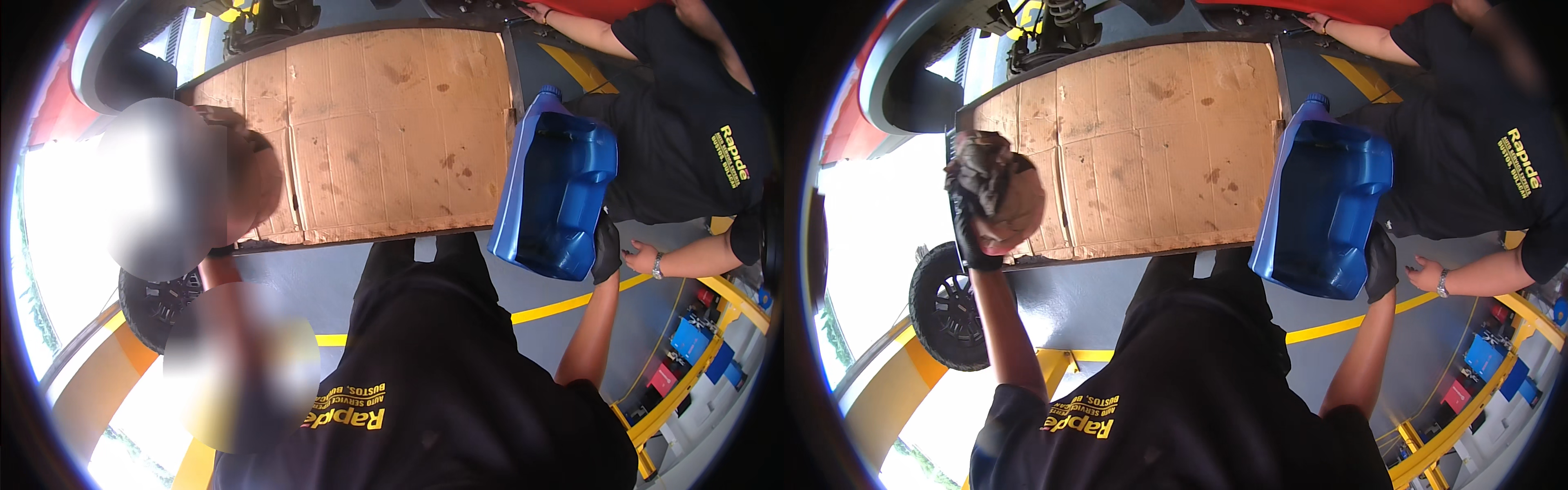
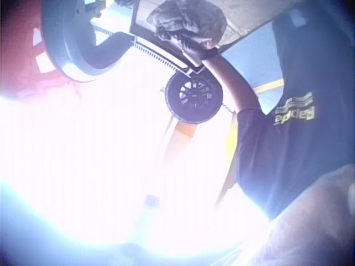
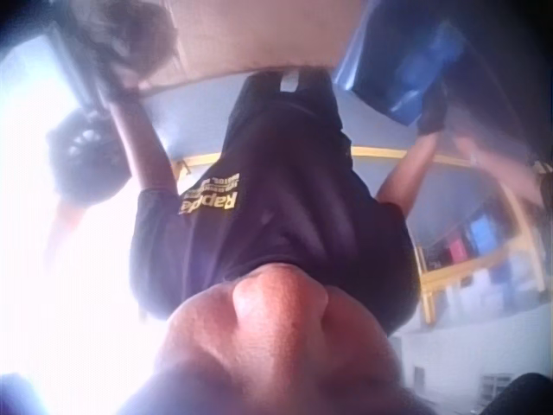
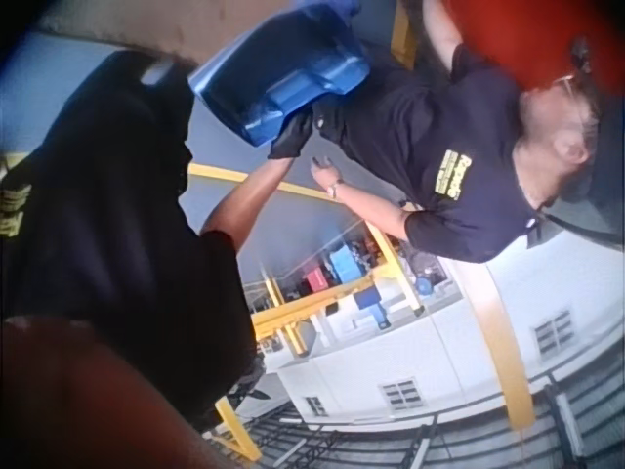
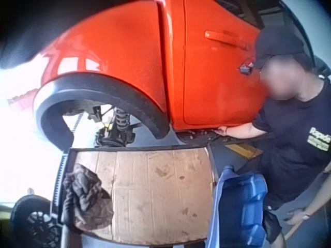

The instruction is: The person cleans a brake rotor using a black abrasive pad and a rag. They wipe the rotor surface repeatedly, then place it on a workbench and continue cleaning. The person also moves a cart and retrieves a document from a toolbox.

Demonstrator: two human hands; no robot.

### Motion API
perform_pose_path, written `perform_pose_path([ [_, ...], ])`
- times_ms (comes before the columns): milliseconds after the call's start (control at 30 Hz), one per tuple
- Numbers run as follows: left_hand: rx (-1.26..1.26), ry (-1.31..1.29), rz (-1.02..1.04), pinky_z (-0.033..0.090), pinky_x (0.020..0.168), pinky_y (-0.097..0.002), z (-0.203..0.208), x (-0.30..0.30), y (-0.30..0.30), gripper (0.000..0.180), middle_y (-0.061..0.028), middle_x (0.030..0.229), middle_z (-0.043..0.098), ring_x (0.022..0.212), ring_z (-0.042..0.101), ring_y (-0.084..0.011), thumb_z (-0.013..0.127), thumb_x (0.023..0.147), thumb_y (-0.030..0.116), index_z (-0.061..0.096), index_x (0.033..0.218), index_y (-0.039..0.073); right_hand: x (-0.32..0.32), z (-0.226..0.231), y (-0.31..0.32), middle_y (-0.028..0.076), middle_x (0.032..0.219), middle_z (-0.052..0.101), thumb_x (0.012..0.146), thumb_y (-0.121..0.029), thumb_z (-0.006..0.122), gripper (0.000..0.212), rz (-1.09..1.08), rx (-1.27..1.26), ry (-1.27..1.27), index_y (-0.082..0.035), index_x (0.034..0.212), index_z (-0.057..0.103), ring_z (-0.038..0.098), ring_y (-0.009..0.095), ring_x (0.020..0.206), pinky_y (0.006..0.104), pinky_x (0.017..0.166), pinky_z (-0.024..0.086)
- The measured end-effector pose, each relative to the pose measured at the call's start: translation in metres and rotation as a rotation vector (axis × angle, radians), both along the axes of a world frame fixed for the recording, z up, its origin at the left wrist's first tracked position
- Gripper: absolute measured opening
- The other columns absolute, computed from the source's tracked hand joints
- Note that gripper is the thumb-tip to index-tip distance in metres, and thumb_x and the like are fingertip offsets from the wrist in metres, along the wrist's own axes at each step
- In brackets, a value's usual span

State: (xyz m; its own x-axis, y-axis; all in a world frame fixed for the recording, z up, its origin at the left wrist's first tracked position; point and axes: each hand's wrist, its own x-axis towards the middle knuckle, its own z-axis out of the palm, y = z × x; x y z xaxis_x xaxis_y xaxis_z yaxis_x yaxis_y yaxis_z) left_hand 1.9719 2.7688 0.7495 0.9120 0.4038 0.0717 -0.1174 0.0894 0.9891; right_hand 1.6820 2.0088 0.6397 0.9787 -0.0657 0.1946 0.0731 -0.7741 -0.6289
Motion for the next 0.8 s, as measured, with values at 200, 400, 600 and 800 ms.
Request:
perform_pose_path([
  [200, -0.907, 0.215, -0.892, 0.029, 0.122, -0.0506, 0.004, -0.041, -0.202, 0.060, -0.0183, 0.157, 0.041, 0.142, 0.043, -0.0347, 0.042, 0.108, 0.039, 0.033, 0.156, 0.003, -0.011, 0.026, 0.018, 0.021, 0.137, 0.060, 0.102, -0.018, 0.047, 0.041, -0.122, 0.299, 0.014, 0.002, 0.137, 0.055, 0.059, 0.036, 0.123, 0.0391, 0.106, 0.044],
  [400, -0.881, 0.183, -1.092, 0.034, 0.120, -0.0458, 0.036, -0.036, -0.254, 0.051, -0.0176, 0.153, 0.047, 0.138, 0.048, -0.0308, 0.038, 0.110, 0.030, 0.038, 0.153, 0.001, -0.058, 0.039, 0.015, 0.021, 0.142, 0.058, 0.103, -0.019, 0.046, 0.045, -0.127, 0.089, 0.013, 0.003, 0.142, 0.051, 0.056, 0.035, 0.129, 0.0386, 0.108, 0.043],
  [600, 0.437, -0.007, -0.537, 0.049, 0.098, -0.0345, 0.084, 0.033, -0.168, 0.038, -0.0160, 0.117, 0.070, 0.109, 0.065, -0.0199, 0.046, 0.105, 0.022, 0.060, 0.131, -0.001, -0.106, 0.054, 0.011, 0.022, 0.140, 0.059, 0.097, -0.017, 0.052, 0.047, -0.170, -0.094, 0.034, 0.003, 0.140, 0.053, 0.056, 0.039, 0.128, 0.0412, 0.108, 0.044],
  [800, 1.200, -0.058, 0.081, 0.054, 0.086, -0.0380, 0.160, 0.073, -0.064, 0.039, -0.0184, 0.117, 0.071, 0.105, 0.070, -0.0298, 0.056, 0.103, 0.032, 0.059, 0.135, 0.010, -0.133, 0.020, 0.000, 0.022, 0.143, 0.055, 0.097, -0.020, 0.053, 0.050, -0.186, -0.055, 0.073, 0.004, 0.141, 0.051, 0.052, 0.038, 0.133, 0.0429, 0.111, 0.040],
])
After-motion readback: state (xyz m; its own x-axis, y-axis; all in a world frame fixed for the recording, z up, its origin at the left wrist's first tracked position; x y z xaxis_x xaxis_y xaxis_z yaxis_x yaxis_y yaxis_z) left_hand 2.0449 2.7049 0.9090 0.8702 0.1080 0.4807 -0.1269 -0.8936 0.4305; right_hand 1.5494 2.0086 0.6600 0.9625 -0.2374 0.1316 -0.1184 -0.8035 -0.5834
